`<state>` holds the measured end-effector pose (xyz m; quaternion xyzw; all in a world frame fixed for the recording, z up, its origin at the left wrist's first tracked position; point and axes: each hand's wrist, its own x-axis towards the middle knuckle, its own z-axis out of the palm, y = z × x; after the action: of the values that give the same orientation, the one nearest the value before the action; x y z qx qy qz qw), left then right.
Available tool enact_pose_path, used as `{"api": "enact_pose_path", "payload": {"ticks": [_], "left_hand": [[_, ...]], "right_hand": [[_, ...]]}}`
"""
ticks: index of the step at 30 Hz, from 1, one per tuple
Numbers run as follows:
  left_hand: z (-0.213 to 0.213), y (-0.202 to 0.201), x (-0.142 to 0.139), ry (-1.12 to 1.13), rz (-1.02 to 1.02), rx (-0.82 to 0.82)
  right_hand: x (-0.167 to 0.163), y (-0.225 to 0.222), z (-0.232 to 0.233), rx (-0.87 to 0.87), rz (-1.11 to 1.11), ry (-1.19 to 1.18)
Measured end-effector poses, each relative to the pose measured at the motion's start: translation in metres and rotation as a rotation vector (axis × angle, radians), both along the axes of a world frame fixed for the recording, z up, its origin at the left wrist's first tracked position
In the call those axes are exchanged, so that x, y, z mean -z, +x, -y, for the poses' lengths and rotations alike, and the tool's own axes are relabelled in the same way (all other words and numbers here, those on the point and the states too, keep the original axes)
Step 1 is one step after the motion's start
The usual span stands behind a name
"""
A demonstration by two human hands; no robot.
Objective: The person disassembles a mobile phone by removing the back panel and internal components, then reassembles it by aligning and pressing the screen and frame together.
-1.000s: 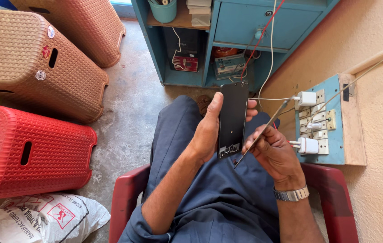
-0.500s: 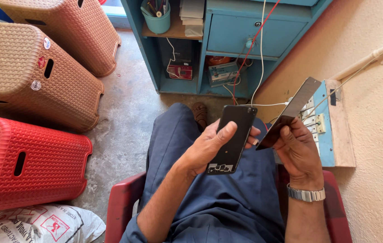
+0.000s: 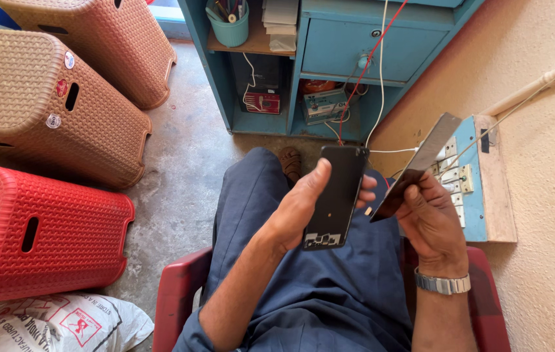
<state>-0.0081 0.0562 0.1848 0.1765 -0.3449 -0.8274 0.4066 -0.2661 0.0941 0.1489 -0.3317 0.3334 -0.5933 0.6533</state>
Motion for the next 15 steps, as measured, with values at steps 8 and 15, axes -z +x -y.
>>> {"api": "enact_pose_path", "payload": {"ticks": [8,15], "left_hand": [[0.001,-0.003,0.006,0.202,-0.088,-0.060],[0.001,-0.003,0.007,0.311,-0.021,-0.158]], "right_hand": [[-0.006,0.042,-0.009,-0.153,-0.144,0.037],[-0.007,0.055,-0.010,-0.188,-0.233,0.090]]}}
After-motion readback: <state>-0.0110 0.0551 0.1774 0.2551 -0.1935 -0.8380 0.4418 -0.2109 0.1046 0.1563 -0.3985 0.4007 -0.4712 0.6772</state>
